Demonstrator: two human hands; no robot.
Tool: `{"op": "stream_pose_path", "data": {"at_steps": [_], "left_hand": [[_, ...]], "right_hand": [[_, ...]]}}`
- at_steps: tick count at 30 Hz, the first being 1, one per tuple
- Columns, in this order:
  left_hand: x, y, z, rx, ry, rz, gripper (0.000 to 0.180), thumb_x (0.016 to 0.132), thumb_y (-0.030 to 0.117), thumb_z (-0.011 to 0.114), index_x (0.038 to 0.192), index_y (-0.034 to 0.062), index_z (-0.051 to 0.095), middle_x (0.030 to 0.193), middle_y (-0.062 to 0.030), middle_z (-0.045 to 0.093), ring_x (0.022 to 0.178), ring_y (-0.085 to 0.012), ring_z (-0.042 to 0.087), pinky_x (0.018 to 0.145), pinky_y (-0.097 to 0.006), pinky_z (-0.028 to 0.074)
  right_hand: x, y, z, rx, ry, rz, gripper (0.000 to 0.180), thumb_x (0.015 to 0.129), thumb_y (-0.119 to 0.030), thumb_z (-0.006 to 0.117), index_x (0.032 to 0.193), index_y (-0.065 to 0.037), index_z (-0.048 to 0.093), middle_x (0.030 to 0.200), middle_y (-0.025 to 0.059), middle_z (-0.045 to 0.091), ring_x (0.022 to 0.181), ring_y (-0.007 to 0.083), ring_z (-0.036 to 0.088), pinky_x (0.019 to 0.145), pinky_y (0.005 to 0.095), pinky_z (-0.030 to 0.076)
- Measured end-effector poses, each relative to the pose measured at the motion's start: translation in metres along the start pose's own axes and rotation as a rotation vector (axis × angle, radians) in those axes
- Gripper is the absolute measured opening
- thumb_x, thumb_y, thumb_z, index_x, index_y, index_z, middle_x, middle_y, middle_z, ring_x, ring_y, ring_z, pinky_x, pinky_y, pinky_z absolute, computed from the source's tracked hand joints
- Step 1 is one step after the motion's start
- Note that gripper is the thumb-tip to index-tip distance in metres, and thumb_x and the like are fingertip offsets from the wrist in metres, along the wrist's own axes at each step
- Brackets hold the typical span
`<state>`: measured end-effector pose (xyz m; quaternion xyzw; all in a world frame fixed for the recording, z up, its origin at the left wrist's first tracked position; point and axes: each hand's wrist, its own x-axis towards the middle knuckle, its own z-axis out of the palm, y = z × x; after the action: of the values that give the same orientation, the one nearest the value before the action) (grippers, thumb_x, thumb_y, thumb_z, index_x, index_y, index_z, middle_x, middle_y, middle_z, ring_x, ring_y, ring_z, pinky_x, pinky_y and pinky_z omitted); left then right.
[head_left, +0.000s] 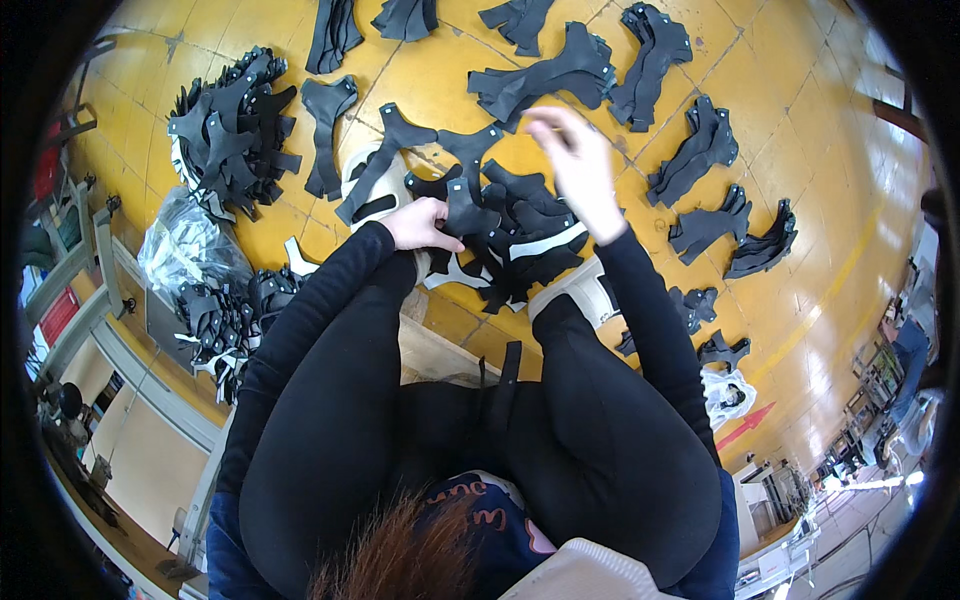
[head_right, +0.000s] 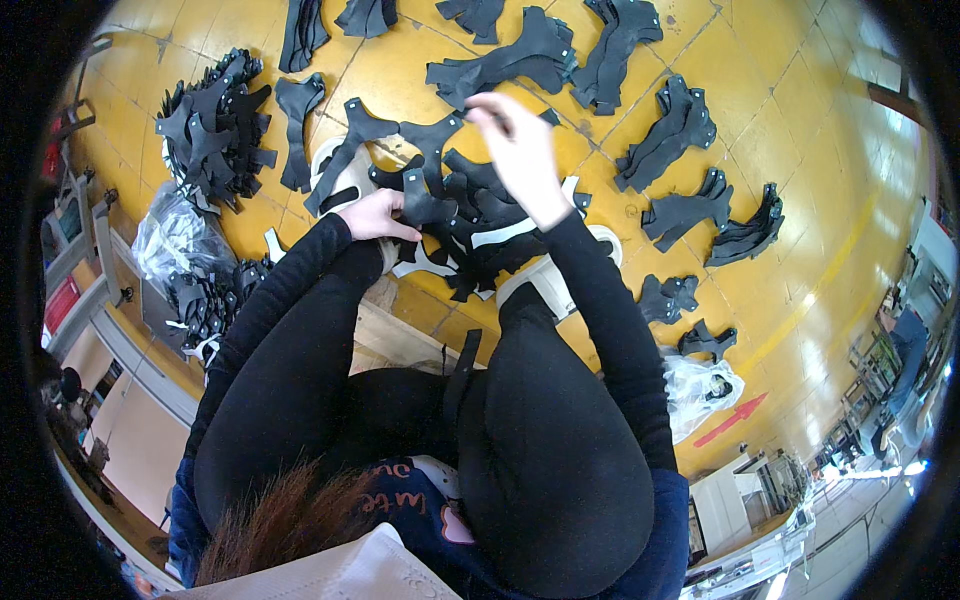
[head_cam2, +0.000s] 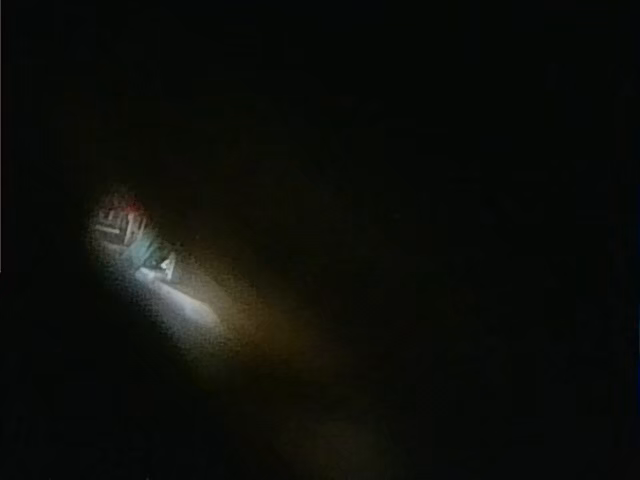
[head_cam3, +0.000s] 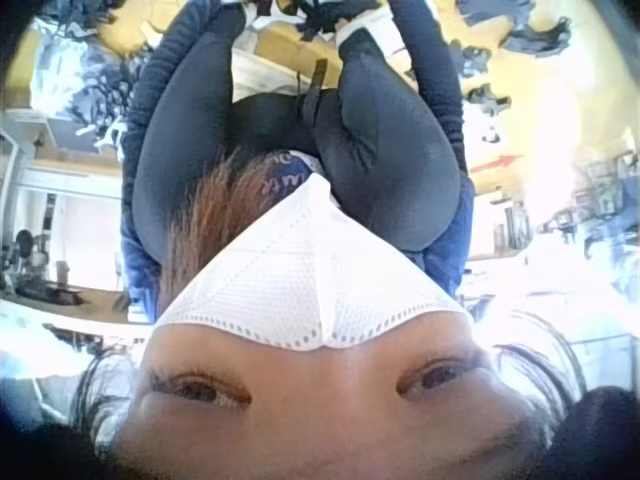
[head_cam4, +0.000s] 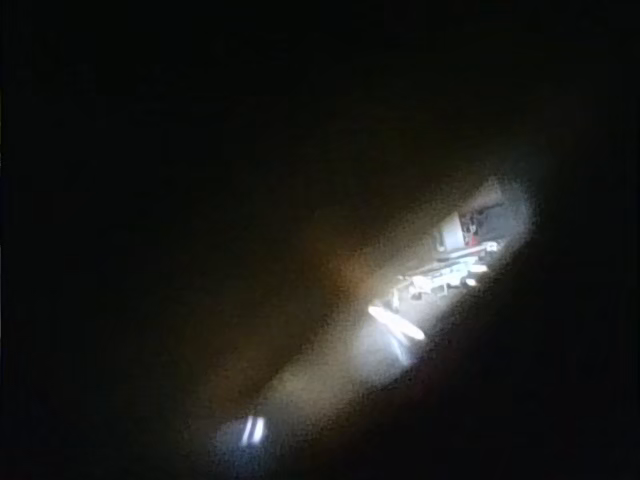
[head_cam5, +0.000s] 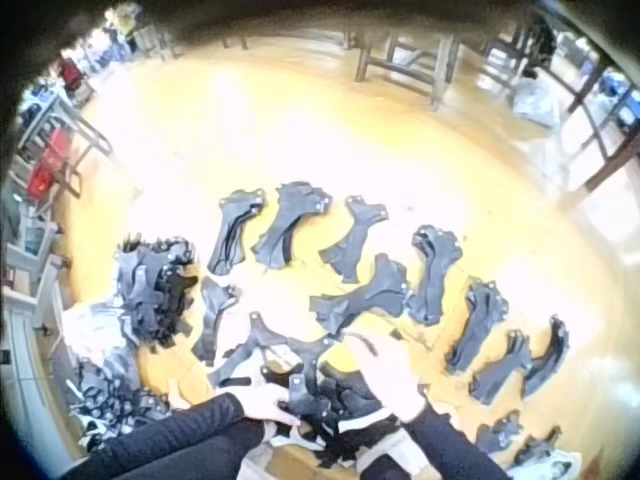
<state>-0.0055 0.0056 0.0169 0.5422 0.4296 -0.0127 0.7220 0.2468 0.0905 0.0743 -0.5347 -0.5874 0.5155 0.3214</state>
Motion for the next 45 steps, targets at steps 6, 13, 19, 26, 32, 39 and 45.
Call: {"op": "stream_pose_path", "data": {"at_steps": [6,13,19,26,32,39,45], "left_hand": [[-0.001,-0.004,0.000,-0.087,0.216,-0.116,0.035,0.083,0.028,0.073,0.100,-0.0028,0.066,0.083,-0.0089,0.069,0.080,-0.0141,0.063,0.077,-0.029,0.049],[0.000,-0.003,0.011,-0.642,0.517,0.156,0.021,0.101,0.015,0.047,0.115,0.0000,0.054,0.093,-0.0053,0.063,0.090,-0.0174,0.059,0.089,-0.029,0.044],[-0.017,0.022,0.002,-0.690,0.602,0.243,0.048,0.078,-0.007,0.058,0.123,0.0026,0.045,0.108,-0.0073,0.054,0.105,-0.0181,0.054,0.091,-0.029,0.043],[-0.013,0.048,0.011,-0.291,-0.004,-0.025,0.055,0.079,0.023,0.076,0.124,0.0026,0.052,0.116,-0.0093,0.058,0.112,-0.0181,0.052,0.095,-0.031,0.043],[-0.008,0.069,0.005,-0.180,0.125,-0.047,0.024,0.096,0.027,0.059,0.101,0.0037,0.061,0.090,-0.0023,0.063,0.093,-0.0105,0.057,0.087,-0.026,0.045],[-0.009,0.065,0.008,0.084,0.259,0.138,0.042,0.087,0.027,0.068,0.120,0.0029,0.058,0.105,-0.0157,0.067,0.093,-0.0229,0.063,0.085,-0.035,0.049],[-0.006,0.066,0.001,-0.068,0.205,0.179,0.033,0.098,0.028,0.054,0.117,0.0010,0.054,0.096,-0.0084,0.068,0.091,-0.0170,0.062,0.082,-0.031,0.048]], "right_hand": [[0.004,0.072,0.067,-0.787,-0.156,-0.457,0.038,0.084,-0.015,0.058,0.121,-0.009,0.057,0.113,0.0067,0.060,0.097,0.0250,0.056,0.079,0.0352,0.048],[-0.016,0.074,0.064,-0.802,-0.247,-0.308,0.040,0.072,-0.007,0.062,0.112,-0.008,0.057,0.104,0.0095,0.054,0.102,0.0284,0.050,0.089,0.0391,0.040],[-0.041,0.037,0.040,-0.617,-0.238,-0.580,0.039,0.069,-0.006,0.062,0.108,-0.011,0.058,0.115,0.0070,0.054,0.116,0.0287,0.047,0.101,0.0470,0.032],[-0.051,0.003,0.051,-0.678,-0.096,-0.624,0.034,0.076,-0.018,0.060,0.110,-0.022,0.061,0.124,0.0026,0.054,0.121,0.0227,0.045,0.103,0.0466,0.028],[-0.045,-0.009,0.026,-0.278,-0.268,-0.177,0.067,0.071,-0.011,0.068,0.134,-0.015,0.048,0.133,0.0119,0.050,0.124,0.0312,0.043,0.107,0.0451,0.027],[-0.047,-0.034,0.023,0.111,-0.271,0.247,0.053,0.082,-0.013,0.069,0.132,-0.006,0.053,0.120,0.0174,0.063,0.107,0.0278,0.063,0.094,0.0346,0.047],[-0.044,-0.020,0.010,0.248,0.142,0.082,0.041,0.086,0.003,0.064,0.126,-0.001,0.056,0.109,0.0050,0.063,0.097,0.0081,0.058,0.083,0.0218,0.047]]}}
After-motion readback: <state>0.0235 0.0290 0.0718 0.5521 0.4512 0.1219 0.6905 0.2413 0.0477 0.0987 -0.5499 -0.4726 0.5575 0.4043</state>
